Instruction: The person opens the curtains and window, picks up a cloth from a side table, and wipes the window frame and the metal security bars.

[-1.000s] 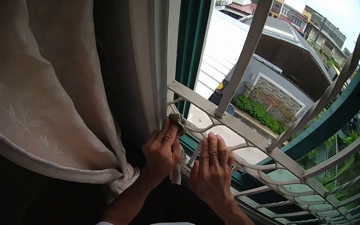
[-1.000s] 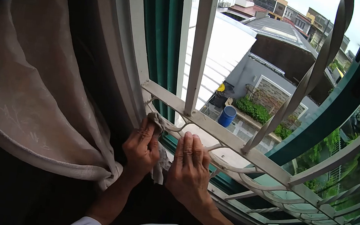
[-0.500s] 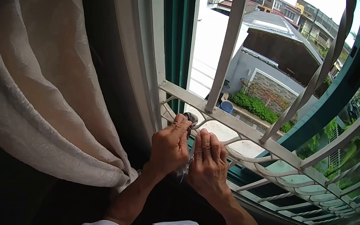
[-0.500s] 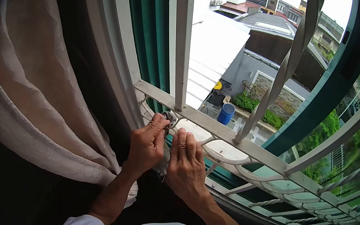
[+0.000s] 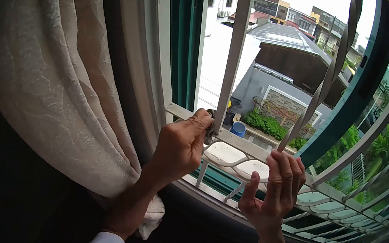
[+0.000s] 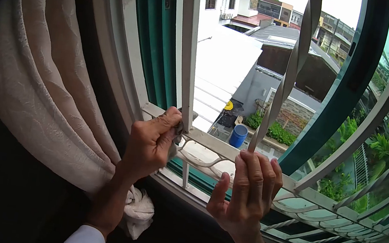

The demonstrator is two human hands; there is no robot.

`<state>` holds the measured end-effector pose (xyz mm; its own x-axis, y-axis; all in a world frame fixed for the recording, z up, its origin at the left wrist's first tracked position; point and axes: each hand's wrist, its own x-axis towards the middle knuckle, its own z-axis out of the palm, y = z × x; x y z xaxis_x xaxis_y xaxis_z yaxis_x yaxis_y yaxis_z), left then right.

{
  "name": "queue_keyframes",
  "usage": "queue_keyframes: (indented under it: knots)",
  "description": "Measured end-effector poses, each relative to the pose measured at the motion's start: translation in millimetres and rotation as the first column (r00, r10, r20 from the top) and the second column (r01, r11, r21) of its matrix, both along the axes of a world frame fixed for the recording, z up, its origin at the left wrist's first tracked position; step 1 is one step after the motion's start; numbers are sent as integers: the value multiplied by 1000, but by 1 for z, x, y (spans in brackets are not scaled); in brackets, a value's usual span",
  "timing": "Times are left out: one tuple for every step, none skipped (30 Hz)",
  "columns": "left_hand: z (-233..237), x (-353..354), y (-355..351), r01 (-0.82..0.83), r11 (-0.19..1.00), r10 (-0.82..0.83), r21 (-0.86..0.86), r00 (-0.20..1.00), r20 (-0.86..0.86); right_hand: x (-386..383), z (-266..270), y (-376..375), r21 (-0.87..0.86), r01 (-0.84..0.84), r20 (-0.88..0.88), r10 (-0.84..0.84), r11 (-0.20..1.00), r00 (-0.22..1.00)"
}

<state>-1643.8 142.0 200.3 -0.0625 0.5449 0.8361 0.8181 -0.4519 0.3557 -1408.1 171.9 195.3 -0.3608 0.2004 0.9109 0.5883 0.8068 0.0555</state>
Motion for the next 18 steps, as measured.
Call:
queue_keyframes:
  knots:
    - [3, 12, -4, -141, 990, 139, -15, 985, -98, -3, 3, -7, -43, 18, 37, -16, 999, 999]
    - [6, 19, -9, -283, 959, 275, -11, 941, -198, -1, 4, -6, -40, 17, 35, -16, 999, 999]
    - [8, 14, -11, -281, 959, 273, -14, 941, -202, 4, 3, -6, -83, -19, -14, 18, 996, 1000]
    - [13, 2, -13, -336, 941, 317, -39, 917, -243, 9, 3, -5, -123, -56, -67, 48, 991, 997]
    - [17, -11, -14, -390, 919, 359, -59, 889, -284, 17, 3, -6, -121, -14, -80, 5, 993, 997]
    - [18, -26, -9, -453, 891, 424, -41, 860, -285, 20, 8, -7, -123, -13, -83, 3, 992, 997]
    - [17, -24, -7, -401, 915, 373, -38, 880, -296, 23, 13, -8, -158, 113, 31, -109, 981, 994]
    - [18, -23, -6, -345, 938, 317, -35, 895, -313, 24, 14, -9, -181, 241, 142, -218, 953, 966]
    - [14, -9, -5, -262, 963, 238, -53, 931, -276, 23, 10, -4, -243, 188, 212, -137, 951, 968]
    - [11, 8, -5, -181, 981, 161, -65, 959, -233, 20, 5, -2, -244, 187, 213, -136, 952, 968]
    - [10, 13, -6, -253, 967, 237, -17, 925, -297, 15, 2, 1, -239, 197, 212, -146, 951, 966]
    - [14, 10, -8, -257, 966, 244, -6, 924, -294, 13, 2, 3, -232, 204, 212, -155, 951, 965]
    - [19, 4, -13, -285, 958, 253, -39, 897, -362, 14, 4, 3, -244, 193, 213, -142, 950, 967]
    - [22, -3, -18, -313, 947, 252, -77, 867, -431, 14, 4, 4, -243, 188, 211, -138, 951, 968]
    - [25, -14, -18, -380, 921, 313, -79, 847, -430, 16, 2, 4, -237, 185, 214, -135, 954, 967]
    - [23, -26, -17, -463, 881, 382, -99, 818, -431, 19, 1, 5, -231, 187, 216, -137, 955, 967]
    - [17, -24, -12, -451, 891, 393, -56, 825, -407, 20, 1, 5, -238, 200, 212, -150, 950, 966]
    - [10, -20, -8, -435, 901, 397, -15, 835, -382, 18, 1, 5, -245, 188, 203, -140, 951, 969]
